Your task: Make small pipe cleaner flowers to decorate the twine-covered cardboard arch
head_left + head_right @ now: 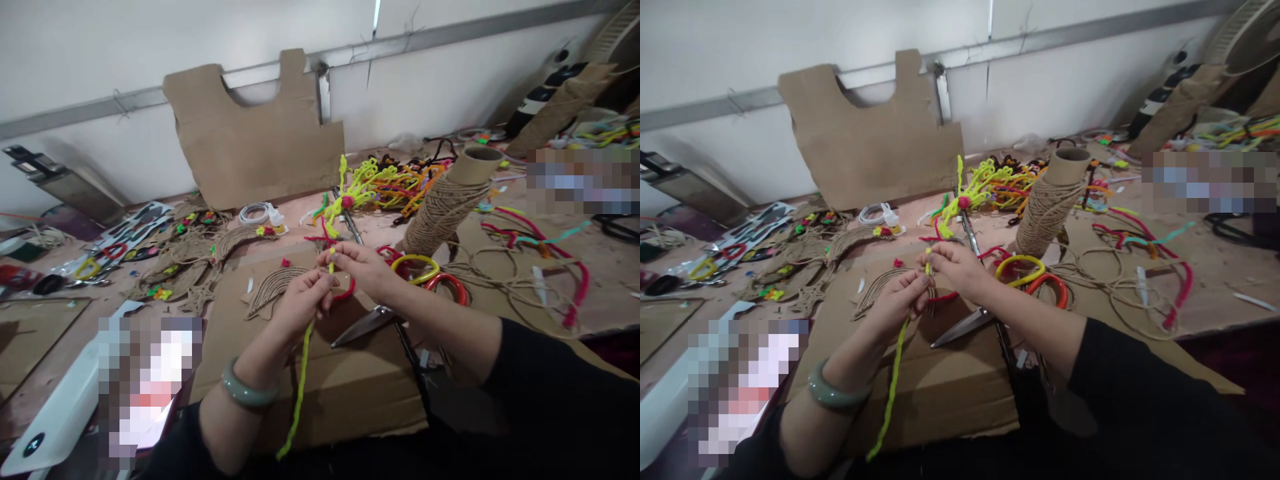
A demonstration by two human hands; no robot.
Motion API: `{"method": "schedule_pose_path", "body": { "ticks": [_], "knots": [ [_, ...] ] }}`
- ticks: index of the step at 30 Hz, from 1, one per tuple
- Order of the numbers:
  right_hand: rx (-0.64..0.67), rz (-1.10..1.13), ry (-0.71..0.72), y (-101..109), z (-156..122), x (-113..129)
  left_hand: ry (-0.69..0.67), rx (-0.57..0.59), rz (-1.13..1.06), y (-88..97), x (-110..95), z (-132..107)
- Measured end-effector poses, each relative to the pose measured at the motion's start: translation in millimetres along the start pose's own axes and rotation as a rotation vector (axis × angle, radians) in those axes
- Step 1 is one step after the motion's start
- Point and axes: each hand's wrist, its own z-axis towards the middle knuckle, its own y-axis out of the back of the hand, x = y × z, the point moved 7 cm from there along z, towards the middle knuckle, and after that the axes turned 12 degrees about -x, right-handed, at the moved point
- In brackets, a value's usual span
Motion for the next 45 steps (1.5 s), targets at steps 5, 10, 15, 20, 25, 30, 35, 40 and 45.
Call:
{"method": "schedule_pose_path", "body": {
  "ticks": [5,10,15,20,25,30,35,40,45],
  "knots": [
    [-0.192,0.264,-0.177,14.7,6.2,-6.8,-0.011,0.015,0.037,-10.1,1.4,-7.2],
    [-0.304,0.402,-0.143,31.8,15.2,7.5,0.109,0.203,0.098,-24.3,12.1,-22.7],
    [-0.403,0.363,-0.033,67.1,29.4,21.1,0.101,0.537,0.203,-31.2,9.3,-39.6],
    [-0.069,0.161,-0.075,31.0,19.4,13.4,-0.146,0.02,0.051,8.7,-12.1,-5.3],
    [0.22,-0.024,-0.031,-18.2,-3.5,-3.2,-0.22,-0.204,-0.125,25.1,-15.6,5.3],
    [0.246,-0.173,0.039,-17.1,-2.6,-12.3,-0.3,-0.22,0.03,24.1,-21.0,2.9],
    [0.258,-0.445,0.174,-13.3,-3.1,-6.1,-0.406,-0.289,0.196,29.8,-23.5,1.9],
    [0.194,-0.611,0.259,-9.1,-6.0,0.0,-0.447,-0.319,0.289,30.4,-24.2,1.4],
    [0.118,-0.576,0.294,-3.6,-5.3,-0.1,-0.526,-0.297,0.444,28.9,-24.2,2.0]
  ]
}}
